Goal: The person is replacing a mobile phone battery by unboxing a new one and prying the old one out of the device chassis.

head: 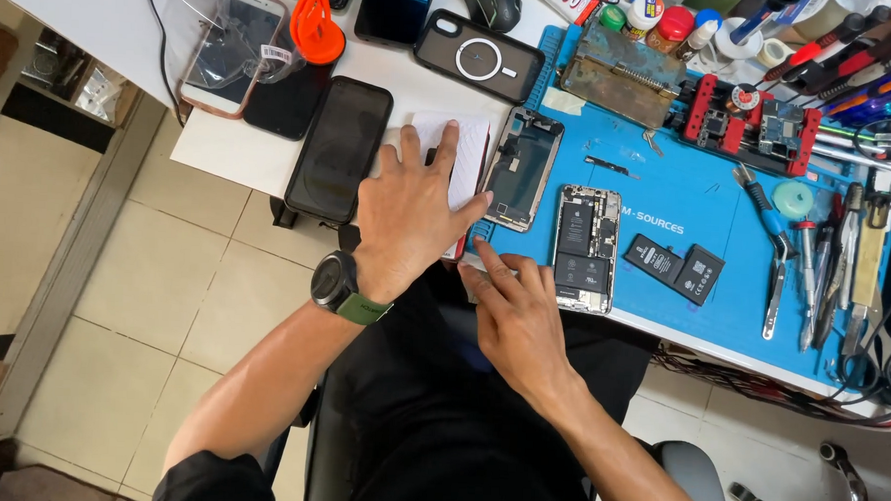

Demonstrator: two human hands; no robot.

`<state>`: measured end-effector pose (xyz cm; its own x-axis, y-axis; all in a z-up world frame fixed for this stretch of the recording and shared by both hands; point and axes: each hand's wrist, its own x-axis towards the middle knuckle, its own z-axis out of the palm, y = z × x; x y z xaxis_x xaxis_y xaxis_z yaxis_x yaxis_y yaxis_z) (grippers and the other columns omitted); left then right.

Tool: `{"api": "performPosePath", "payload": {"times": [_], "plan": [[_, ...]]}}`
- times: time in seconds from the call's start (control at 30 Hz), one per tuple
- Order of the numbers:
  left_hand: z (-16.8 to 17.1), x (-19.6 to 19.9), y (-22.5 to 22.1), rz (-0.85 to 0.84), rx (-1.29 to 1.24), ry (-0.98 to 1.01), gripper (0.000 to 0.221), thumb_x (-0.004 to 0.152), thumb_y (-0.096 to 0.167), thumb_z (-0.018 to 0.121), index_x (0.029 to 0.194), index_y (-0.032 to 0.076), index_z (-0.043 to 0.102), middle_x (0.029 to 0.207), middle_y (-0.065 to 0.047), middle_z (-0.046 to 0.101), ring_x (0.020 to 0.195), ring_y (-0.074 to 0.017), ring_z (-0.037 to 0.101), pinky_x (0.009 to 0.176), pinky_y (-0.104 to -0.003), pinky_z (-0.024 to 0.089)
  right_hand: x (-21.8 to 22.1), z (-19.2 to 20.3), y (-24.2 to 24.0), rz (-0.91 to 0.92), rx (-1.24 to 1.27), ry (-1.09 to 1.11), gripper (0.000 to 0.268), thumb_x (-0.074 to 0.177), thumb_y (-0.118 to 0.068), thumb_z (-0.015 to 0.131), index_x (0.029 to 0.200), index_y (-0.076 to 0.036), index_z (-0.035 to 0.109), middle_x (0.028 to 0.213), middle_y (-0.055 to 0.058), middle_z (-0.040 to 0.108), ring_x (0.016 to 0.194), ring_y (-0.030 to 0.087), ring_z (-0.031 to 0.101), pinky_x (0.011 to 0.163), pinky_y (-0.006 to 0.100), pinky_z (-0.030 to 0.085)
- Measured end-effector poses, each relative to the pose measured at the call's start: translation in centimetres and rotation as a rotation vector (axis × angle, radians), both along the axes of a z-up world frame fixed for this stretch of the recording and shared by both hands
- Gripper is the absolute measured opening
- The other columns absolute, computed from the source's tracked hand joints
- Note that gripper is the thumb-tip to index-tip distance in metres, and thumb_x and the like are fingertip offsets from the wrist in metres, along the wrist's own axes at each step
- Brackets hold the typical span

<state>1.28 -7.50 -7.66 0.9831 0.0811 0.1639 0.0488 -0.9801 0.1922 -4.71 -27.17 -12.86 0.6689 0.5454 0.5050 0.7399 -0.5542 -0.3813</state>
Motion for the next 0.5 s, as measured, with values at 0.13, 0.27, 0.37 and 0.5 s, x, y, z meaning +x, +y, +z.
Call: {"api": "performPosePath", "payload": {"times": [0.13,0.27,0.37,0.5], "plan": [[0.1,-0.1,-0.7,-0.016,0.064,-0.001,0.088,0.095,0.072,0.073,0.16,0.013,0.062,0.14,-0.035,0.059,0.106,-0.044,0.068,0.055,-0.053,0.061,-0.6,0.2,-1.3,0.007,0.102,0.054,0.044,0.095,0.008,0.06,0.129,-0.011,0.08,0.15,0.015,0.07,0.112,0.031,0.063,0.08,0.039,0.041],[-0.1,-0.1,-1.0,-0.025,0.209,0.03,0.086,0.101,0.079,0.059,0.162,0.018,0.061,0.143,-0.033,0.058,0.108,-0.0377,0.067,0.056,-0.044,0.063,-1.1,0.1,-2.3,0.012,0.188,0.111,0.041,0.097,0.007,0.061,0.127,-0.013,0.081,0.147,0.012,0.073,0.112,0.03,0.065,0.081,0.038,0.042],[-0.2,0.0,-0.7,-0.04,0.231,0.022,0.082,0.108,0.079,0.047,0.163,0.02,0.06,0.143,-0.033,0.058,0.108,-0.0373,0.066,0.058,-0.041,0.062,-1.4,-0.4,-3.1,0.01,0.229,0.142,0.041,0.099,0.006,0.061,0.128,-0.014,0.081,0.145,0.011,0.074,0.113,0.03,0.066,0.082,0.039,0.042],[-1.9,1.2,0.6,-0.022,0.263,-0.022,0.072,0.116,0.069,0.035,0.166,0.023,0.057,0.147,-0.034,0.056,0.112,-0.0424,0.062,0.064,-0.045,0.057,-1.6,-0.2,-3.6,-0.003,0.266,0.135,0.039,0.099,0.01,0.06,0.122,-0.011,0.083,0.138,0.011,0.079,0.111,0.033,0.071,0.085,0.037,0.046]]}}
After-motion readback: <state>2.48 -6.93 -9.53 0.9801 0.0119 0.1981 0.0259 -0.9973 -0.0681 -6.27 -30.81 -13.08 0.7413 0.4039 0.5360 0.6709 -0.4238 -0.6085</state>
